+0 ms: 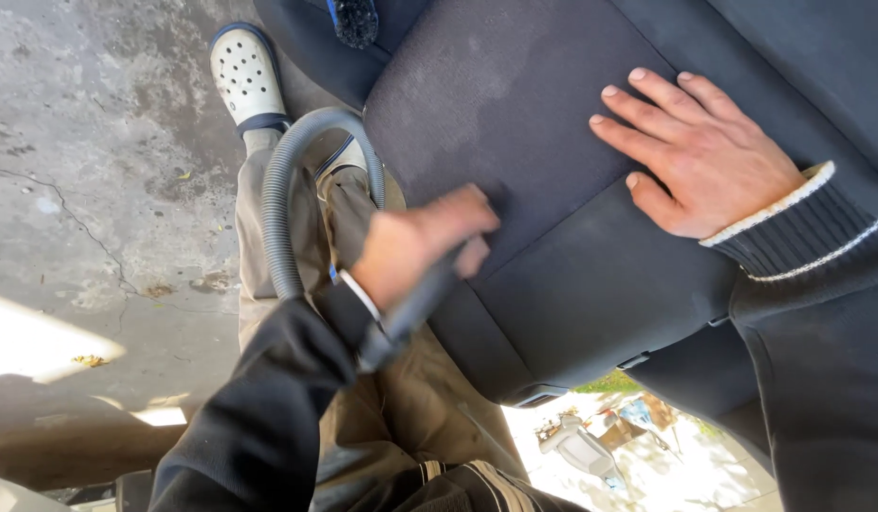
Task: Vacuuming the fabric surface of a detached car seat using a vacuum cleaner hose.
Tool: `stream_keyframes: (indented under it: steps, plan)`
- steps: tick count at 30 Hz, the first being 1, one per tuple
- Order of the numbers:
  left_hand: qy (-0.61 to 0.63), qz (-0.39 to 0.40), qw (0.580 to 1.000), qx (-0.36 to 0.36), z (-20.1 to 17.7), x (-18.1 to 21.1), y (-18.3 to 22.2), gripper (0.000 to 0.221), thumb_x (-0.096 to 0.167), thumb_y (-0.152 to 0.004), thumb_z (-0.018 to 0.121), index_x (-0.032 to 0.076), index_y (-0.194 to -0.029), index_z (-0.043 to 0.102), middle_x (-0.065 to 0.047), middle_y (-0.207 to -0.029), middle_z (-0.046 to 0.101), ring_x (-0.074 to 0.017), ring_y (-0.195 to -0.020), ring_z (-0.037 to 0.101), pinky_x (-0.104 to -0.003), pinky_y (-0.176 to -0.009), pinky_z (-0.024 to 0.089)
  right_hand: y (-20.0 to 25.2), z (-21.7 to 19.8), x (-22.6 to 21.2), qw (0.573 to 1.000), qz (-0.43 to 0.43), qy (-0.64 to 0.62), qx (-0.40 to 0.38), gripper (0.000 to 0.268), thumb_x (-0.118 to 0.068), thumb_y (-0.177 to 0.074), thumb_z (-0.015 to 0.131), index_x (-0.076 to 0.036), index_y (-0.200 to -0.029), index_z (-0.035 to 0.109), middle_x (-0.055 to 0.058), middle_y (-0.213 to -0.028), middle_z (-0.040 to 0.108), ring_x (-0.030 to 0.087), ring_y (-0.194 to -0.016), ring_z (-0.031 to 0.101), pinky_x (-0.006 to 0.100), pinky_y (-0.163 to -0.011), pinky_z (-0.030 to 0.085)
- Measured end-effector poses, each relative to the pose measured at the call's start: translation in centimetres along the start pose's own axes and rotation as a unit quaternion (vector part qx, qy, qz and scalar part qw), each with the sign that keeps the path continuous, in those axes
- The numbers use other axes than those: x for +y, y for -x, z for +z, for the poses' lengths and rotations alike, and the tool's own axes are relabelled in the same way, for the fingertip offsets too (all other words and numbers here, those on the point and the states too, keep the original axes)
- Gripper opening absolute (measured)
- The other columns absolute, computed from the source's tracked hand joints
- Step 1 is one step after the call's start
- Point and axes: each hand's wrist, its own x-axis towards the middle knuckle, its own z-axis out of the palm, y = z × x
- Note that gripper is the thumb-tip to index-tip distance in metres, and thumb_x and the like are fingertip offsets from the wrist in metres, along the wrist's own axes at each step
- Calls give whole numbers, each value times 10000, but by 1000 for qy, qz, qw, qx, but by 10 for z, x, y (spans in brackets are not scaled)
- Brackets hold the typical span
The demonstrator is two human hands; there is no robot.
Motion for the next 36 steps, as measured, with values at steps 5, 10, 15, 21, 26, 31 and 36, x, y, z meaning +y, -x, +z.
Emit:
stream_keyframes:
  steps: [5, 10, 15, 21, 26, 31, 36]
  plan:
    - [-28, -53, 994, 90, 21, 2, -2, 398, 162, -858, 852, 95, -1221, 702, -169, -1343, 743, -257, -1064, 813, -306, -874, 643, 5, 0, 3, 1000, 15, -11, -5, 711, -238, -856, 615, -82, -1549, 613, 106, -1685, 561, 293, -1617, 419, 473, -1323, 296]
    - [-82, 63, 995, -4, 19, 4, -5, 331, 339, -969, 795, 238, -1272, 709, -35, -1359, 761, -142, -642, 714, -263, -636, 605, 4, -2, -4, 1000, 26, -9, 10, 717, -212, -858, 616, -61, -1559, 627, 122, -1683, 581, 298, -1609, 438, 477, -1319, 302]
    - [20, -66, 993, 92, 14, 14, -14, 429, 74, -846, 854, 108, -1235, 676, -175, -1411, 704, -273, -1124, 801, -321, -918, 640, 17, -22, -11, 995, 51, -69, 41, 735, -152, -817, 626, -7, -1537, 615, 169, -1670, 555, 340, -1588, 421, 522, -1310, 282]
    - [32, -68, 996, 42, 37, 55, 53, 348, 78, -804, 856, 87, -1136, 751, -169, -1419, 696, -150, -606, 709, -261, -640, 610, 49, -25, -10, 994, 83, -18, 63, 692, -152, -879, 632, -10, -1555, 668, 155, -1684, 606, 333, -1590, 474, 492, -1313, 313]
    - [12, -38, 998, 39, 39, 53, 6, 386, 103, -823, 853, 113, -1188, 727, -173, -1368, 730, -199, -822, 777, -286, -746, 630, 46, -31, -14, 991, 90, -48, 90, 666, -132, -887, 603, 12, -1535, 654, 177, -1663, 600, 339, -1579, 461, 497, -1301, 302]
    - [16, 33, 998, 42, 39, 51, -131, 416, 131, -884, 856, 149, -1266, 695, -105, -1361, 743, -252, -986, 844, -331, -872, 652, 44, -42, -23, 982, 98, -85, 136, 678, -56, -861, 608, 74, -1525, 660, 232, -1642, 604, 392, -1560, 459, 528, -1281, 297]
    - [2, 93, 996, 15, 22, 54, -134, 412, 123, -905, 828, 153, -1275, 648, -52, -1025, 826, -240, -781, 810, -363, -699, 610, 45, -38, -33, 968, 136, -134, 162, 733, 34, -844, 582, 142, -1570, 570, 277, -1637, 582, 422, -1558, 431, 547, -1269, 268]
